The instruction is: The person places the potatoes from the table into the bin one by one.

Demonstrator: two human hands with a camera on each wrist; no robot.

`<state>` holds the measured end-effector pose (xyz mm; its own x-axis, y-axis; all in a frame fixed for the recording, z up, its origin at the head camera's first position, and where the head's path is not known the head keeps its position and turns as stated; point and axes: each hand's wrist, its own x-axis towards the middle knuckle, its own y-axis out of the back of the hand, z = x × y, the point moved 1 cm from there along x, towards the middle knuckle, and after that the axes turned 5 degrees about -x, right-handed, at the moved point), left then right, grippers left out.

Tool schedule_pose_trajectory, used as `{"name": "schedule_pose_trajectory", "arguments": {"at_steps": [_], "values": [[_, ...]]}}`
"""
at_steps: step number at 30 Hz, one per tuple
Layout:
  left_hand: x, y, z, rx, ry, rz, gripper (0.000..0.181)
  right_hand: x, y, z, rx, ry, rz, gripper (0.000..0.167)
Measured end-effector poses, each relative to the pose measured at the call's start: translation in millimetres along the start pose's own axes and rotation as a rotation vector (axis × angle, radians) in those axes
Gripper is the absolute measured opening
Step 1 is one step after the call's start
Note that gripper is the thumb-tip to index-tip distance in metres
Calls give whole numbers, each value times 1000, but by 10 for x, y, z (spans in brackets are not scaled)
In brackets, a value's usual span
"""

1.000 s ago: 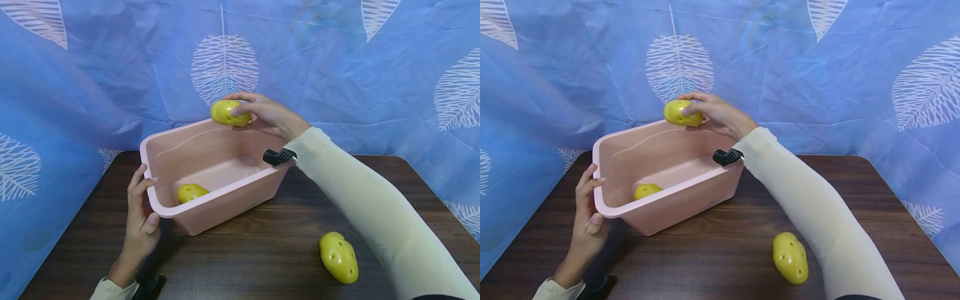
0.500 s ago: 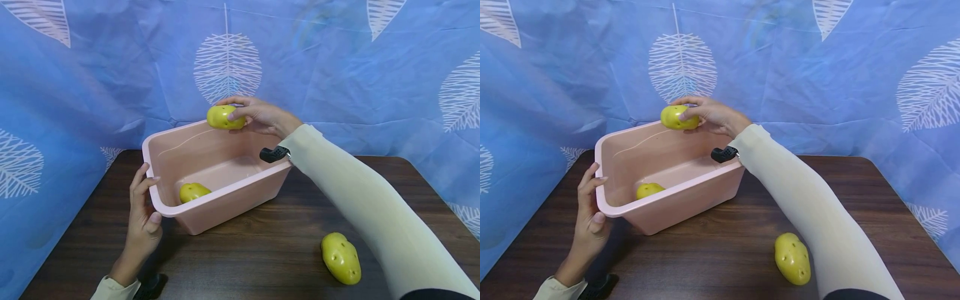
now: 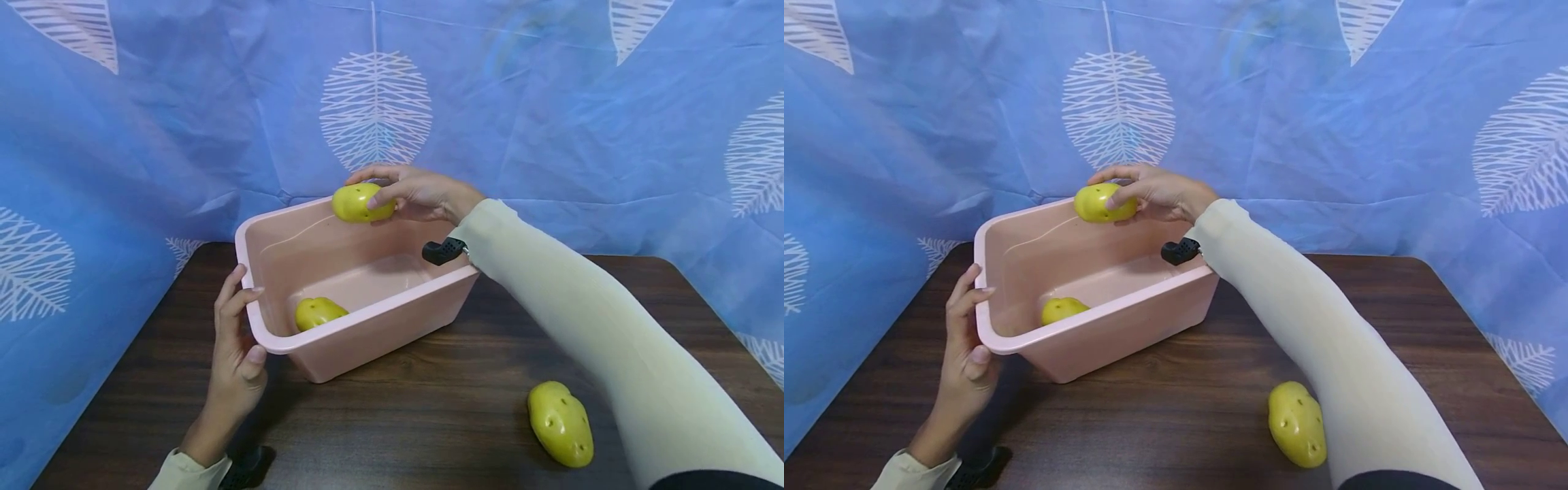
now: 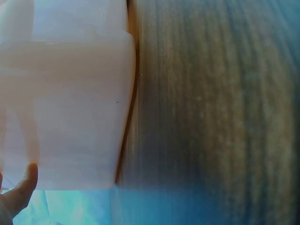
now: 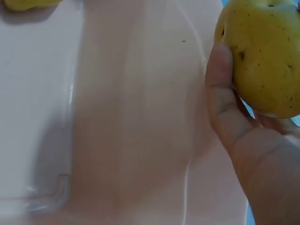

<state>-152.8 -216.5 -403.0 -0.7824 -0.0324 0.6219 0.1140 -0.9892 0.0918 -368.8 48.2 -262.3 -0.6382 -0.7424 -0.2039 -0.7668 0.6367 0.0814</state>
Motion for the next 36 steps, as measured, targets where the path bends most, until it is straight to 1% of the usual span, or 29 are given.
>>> {"name": "schedule_pose_trajectory", "arguments": {"at_steps": [4, 7, 15, 19, 27, 36], "values": [[-1, -8, -3, 6, 3, -1, 68, 29, -18, 32, -19, -28, -41, 57], [-1, -8, -2, 14, 5, -3, 67, 53, -29, 51, -39, -31, -50, 59], [-1, -14, -2, -1, -2, -2, 69, 75, -54, 80, -86, -42, -48, 56], [-3, -18, 1, -6, -7, 1, 71, 83, -62, 95, -135, -45, -51, 57], [-18, -16, -11, 8, -5, -1, 69, 96, -75, 136, -152, -100, -43, 57], [-19, -14, -11, 11, 13, -4, 69, 112, -53, 176, -259, -140, -51, 58]]}}
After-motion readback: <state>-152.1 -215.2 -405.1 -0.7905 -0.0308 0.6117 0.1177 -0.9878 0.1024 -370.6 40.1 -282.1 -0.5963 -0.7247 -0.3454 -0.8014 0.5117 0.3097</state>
